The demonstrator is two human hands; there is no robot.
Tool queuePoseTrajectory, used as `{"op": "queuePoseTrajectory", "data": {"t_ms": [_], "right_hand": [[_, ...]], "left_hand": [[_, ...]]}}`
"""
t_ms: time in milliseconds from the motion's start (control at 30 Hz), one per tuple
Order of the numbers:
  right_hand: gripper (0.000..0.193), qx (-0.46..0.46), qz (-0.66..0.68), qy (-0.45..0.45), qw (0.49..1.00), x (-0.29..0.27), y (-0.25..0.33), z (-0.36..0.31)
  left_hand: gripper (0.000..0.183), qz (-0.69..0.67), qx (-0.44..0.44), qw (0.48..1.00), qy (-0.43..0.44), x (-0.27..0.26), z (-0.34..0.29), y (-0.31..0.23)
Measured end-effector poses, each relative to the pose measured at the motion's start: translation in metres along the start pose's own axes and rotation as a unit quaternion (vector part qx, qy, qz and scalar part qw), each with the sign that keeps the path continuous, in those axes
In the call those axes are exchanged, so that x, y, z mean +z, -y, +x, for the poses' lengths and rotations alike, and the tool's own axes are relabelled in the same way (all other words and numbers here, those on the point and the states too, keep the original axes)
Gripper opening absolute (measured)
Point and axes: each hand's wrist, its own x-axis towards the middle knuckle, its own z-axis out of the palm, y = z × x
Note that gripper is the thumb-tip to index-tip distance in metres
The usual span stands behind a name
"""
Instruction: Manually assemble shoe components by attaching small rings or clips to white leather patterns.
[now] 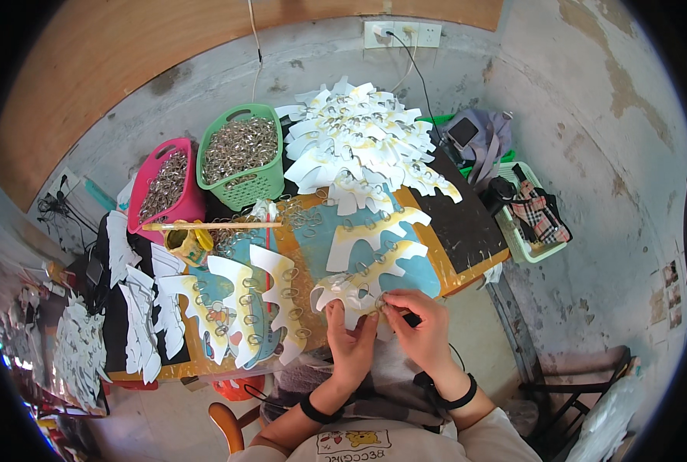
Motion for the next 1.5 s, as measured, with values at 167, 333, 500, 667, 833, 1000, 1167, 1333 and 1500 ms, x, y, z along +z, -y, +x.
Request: {"op": "queuePoseTrajectory", "data": {"t_ms": [167,333,500,667,833,1000,1167,1333,1500], "right_hand": [[0.018,-0.025,-0.014,0.009,1.0,-0.004,-0.008,-0.002],[0.019,-0.059,-0.05,-0.035,0.996,-0.001,-0.006,-0.004],[0.02,-0.066,-0.067,-0.044,0.995,0.002,-0.006,-0.006],[0.022,-0.08,-0.081,-0.052,0.992,0.002,-0.006,-0.009],[0.022,-0.075,-0.094,-0.061,0.991,0.004,0.0,-0.009],[0.02,-0.023,-0.044,-0.024,0.998,0.0,-0.003,-0.007],[0.017,0.015,0.019,0.042,0.999,-0.013,-0.005,0.0],[0.014,0.025,0.106,0.072,0.991,-0.023,-0.016,0.002],[0.016,0.06,0.124,0.195,0.971,-0.041,-0.005,0.011]], "left_hand": [[0.036,0.067,0.045,0.997,-0.006,0.008,-0.004,-0.006],[0.029,0.072,0.003,0.997,-0.021,0.012,-0.003,-0.017],[0.033,0.066,-0.008,0.998,-0.014,0.01,-0.003,-0.012],[0.037,0.025,-0.018,0.999,-0.013,0.01,-0.003,-0.008],[0.03,0.067,0.022,0.997,-0.018,0.006,-0.004,0.003],[0.036,0.046,0.019,0.999,-0.017,0.007,-0.006,0.002],[0.038,0.048,0.047,0.998,-0.005,0.005,-0.009,0.004],[0.046,0.093,0.015,0.993,0.069,-0.006,-0.012,0.005],[0.058,-0.006,0.021,0.995,0.098,-0.015,-0.019,0.0]]}}
